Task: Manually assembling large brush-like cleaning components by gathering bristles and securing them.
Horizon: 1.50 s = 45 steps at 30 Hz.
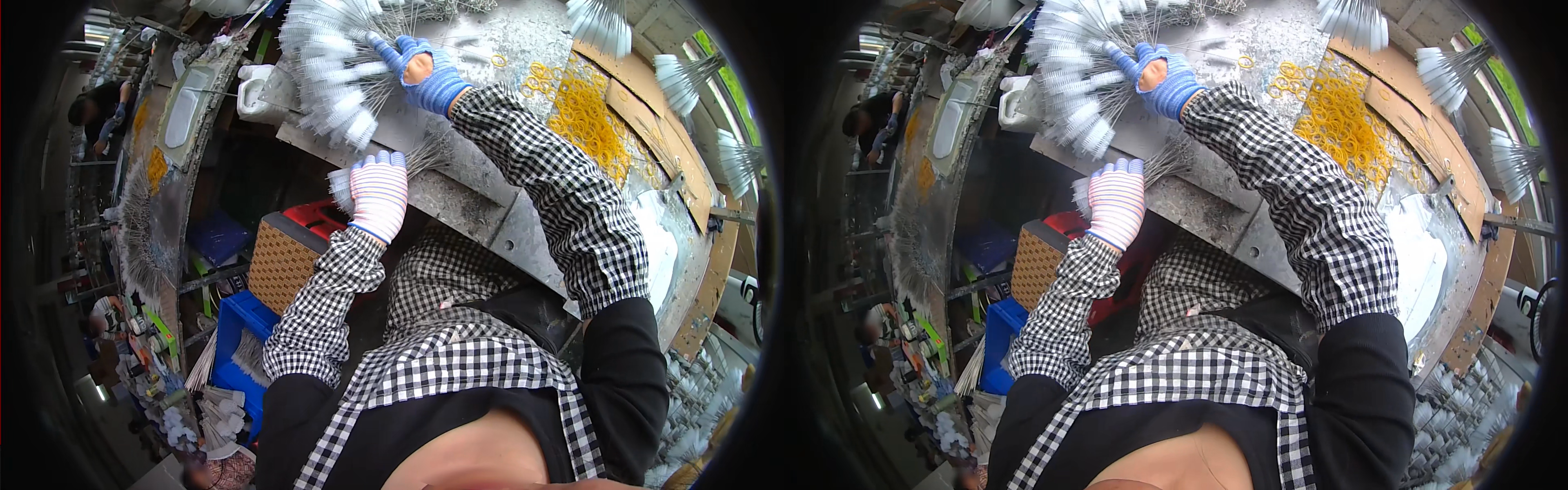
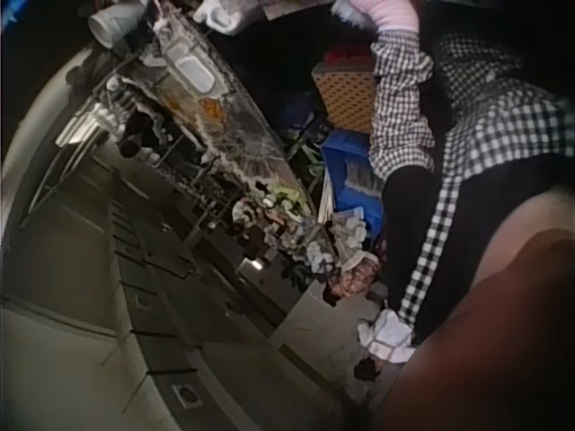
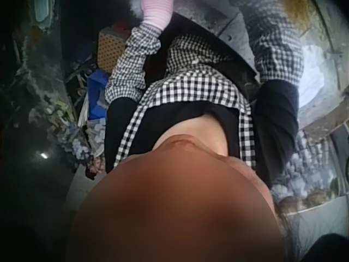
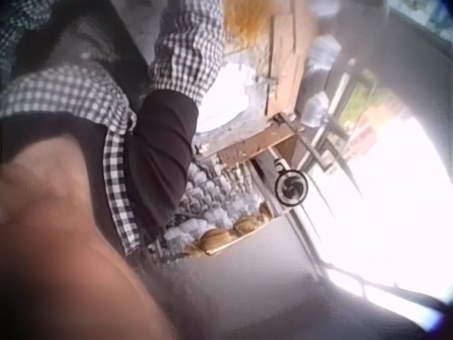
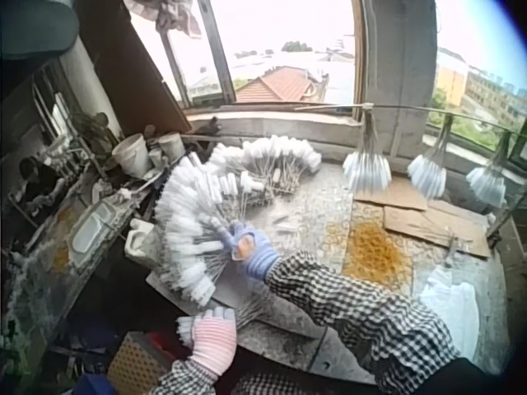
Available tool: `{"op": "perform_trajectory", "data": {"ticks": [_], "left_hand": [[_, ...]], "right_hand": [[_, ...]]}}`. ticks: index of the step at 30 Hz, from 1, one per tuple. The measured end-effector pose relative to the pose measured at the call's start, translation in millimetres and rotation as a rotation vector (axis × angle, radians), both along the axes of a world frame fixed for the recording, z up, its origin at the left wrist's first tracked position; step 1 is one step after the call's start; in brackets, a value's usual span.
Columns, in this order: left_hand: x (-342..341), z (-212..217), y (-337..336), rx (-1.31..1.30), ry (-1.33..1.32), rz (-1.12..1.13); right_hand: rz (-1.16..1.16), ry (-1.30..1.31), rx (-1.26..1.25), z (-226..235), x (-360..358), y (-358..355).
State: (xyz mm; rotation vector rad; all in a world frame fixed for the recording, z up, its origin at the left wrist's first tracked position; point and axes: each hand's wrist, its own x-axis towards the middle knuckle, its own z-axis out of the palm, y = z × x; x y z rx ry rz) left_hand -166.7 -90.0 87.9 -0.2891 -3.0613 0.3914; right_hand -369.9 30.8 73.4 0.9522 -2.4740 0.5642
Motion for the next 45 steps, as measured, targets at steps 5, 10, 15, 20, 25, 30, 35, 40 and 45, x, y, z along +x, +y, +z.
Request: {"op": "perform_trajectory", "data": {"ticks": [5, 10, 15, 20, 25, 30, 35, 40, 45], "left_hand": [[21, -15, -2, 0.006, 0.026, -0.052], [19, -8, -11, 0.012, 0.021, -0.229], [26, 5, -20, 0.070, -0.121, -0.304], [46, 66, 9, 0.948, -0.336, -0.174], [32, 88, 93, 1.709, -0.331, -0.564], [8, 51, 165, 1.345, -0.377, -0.814], [4, 34, 169, 1.477, -0.574, -0.933], [8, -17, 177, 0.383, 0.173, -1.106], [35, 18, 155, 1.002, -0.070, -0.908]], "right_hand": [[-0.112, 0.065, 0.091, 20, -13, 20], [-0.067, -0.051, 0.239, 19, -2, 45], [0.064, -0.101, 0.035, 35, 41, 99], [0.266, -0.795, -0.702, 106, 161, 167], [0.295, -0.789, -1.084, 198, 258, 129], [0.085, -0.455, -1.243, 105, 258, 169], [0.085, -0.181, -0.906, 167, 277, 172], [-0.181, -0.223, 0.145, 150, 263, 182], [0.096, 0.189, -0.050, 187, 260, 159]]}}
